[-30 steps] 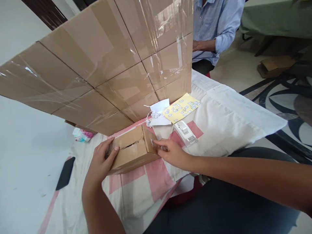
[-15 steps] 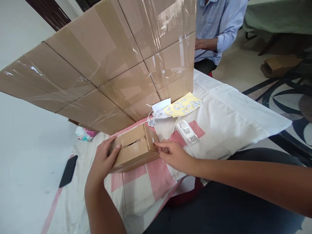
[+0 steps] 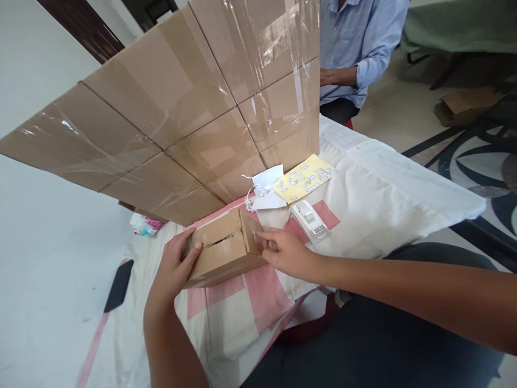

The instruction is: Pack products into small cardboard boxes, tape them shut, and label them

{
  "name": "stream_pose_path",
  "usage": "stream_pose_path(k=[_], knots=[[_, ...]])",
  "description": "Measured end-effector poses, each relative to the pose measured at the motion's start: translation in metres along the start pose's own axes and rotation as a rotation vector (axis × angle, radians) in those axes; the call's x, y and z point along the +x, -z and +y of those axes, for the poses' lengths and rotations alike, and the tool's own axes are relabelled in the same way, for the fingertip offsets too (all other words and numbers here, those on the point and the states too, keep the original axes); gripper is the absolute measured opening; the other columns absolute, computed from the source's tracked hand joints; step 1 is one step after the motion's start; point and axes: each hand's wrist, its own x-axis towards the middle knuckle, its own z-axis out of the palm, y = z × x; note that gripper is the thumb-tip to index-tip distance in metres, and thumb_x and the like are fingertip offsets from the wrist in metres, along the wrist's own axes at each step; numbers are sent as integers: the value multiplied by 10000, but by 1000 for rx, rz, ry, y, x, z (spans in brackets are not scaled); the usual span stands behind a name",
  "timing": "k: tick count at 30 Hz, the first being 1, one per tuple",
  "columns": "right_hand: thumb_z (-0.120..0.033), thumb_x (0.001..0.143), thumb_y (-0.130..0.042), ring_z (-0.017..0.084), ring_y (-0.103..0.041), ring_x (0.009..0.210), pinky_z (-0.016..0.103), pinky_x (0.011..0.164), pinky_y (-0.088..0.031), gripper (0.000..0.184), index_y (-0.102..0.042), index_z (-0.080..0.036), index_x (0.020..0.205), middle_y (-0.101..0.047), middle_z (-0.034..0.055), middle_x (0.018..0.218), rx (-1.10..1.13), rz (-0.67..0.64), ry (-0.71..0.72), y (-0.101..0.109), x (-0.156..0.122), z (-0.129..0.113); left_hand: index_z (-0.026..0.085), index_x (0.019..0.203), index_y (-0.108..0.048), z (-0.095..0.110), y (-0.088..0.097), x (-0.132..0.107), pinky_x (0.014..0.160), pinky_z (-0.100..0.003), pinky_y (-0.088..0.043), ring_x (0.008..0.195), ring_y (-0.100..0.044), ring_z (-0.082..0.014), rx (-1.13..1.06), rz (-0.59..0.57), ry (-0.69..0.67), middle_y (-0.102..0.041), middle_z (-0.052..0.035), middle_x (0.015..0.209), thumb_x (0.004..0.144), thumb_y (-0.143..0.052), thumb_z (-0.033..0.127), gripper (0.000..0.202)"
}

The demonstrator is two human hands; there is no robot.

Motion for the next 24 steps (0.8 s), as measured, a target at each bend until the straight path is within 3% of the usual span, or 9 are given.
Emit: stream_pose_path(k=[4, 9, 13, 15, 24], knots=[[-171, 812, -597, 124, -495, 680, 270, 651, -384, 342, -740, -142, 1122, -553, 14, 891, 18, -54, 32, 2, 9, 5, 242, 1329, -583, -3, -1, 1, 1151, -550, -368, 1283, -534, -334, 1, 11, -17, -619, -112, 1375, 925, -463, 691, 616], [-147, 779, -604, 143, -526, 738, 275, 682, -412, 661, -574, -123, 1439, -595, 39, 992, 38, -67, 11, 2, 12, 3, 249, 1356, -570, -4, -1, 1, 1156, -545, -369, 1303, -522, -324, 7, -4, -14, -608, -99, 1396, 939, -467, 667, 600], [-201, 788, -611, 151, -537, 744, 270, 659, -400, 369, -730, -145, 1133, -573, 19, 888, -9, -38, 63, 1, 8, 2, 244, 1356, -575, -7, -1, 2, 1152, -553, -373, 1308, -525, -330, 11, -10, -19, -616, -101, 1385, 934, -465, 674, 612], [-244, 794, -624, 139, -522, 710, 264, 628, -380, 239, -735, -158, 987, -555, 3, 842, -17, -12, 66, 1, 6, 1, 241, 1357, -576, -10, -2, 3, 1153, -553, -373, 1312, -524, -334, 7, -11, -28, -615, -107, 1390, 927, -469, 682, 625], [-191, 754, -601, 123, -486, 679, 254, 627, -370, 152, -664, -174, 892, -526, -25, 798, 63, 94, 53, -5, 3, 3, 227, 1309, -611, -14, -6, 6, 1147, -560, -382, 1308, -535, -359, -17, 28, -31, -641, -113, 1368, 882, -473, 730, 675]])
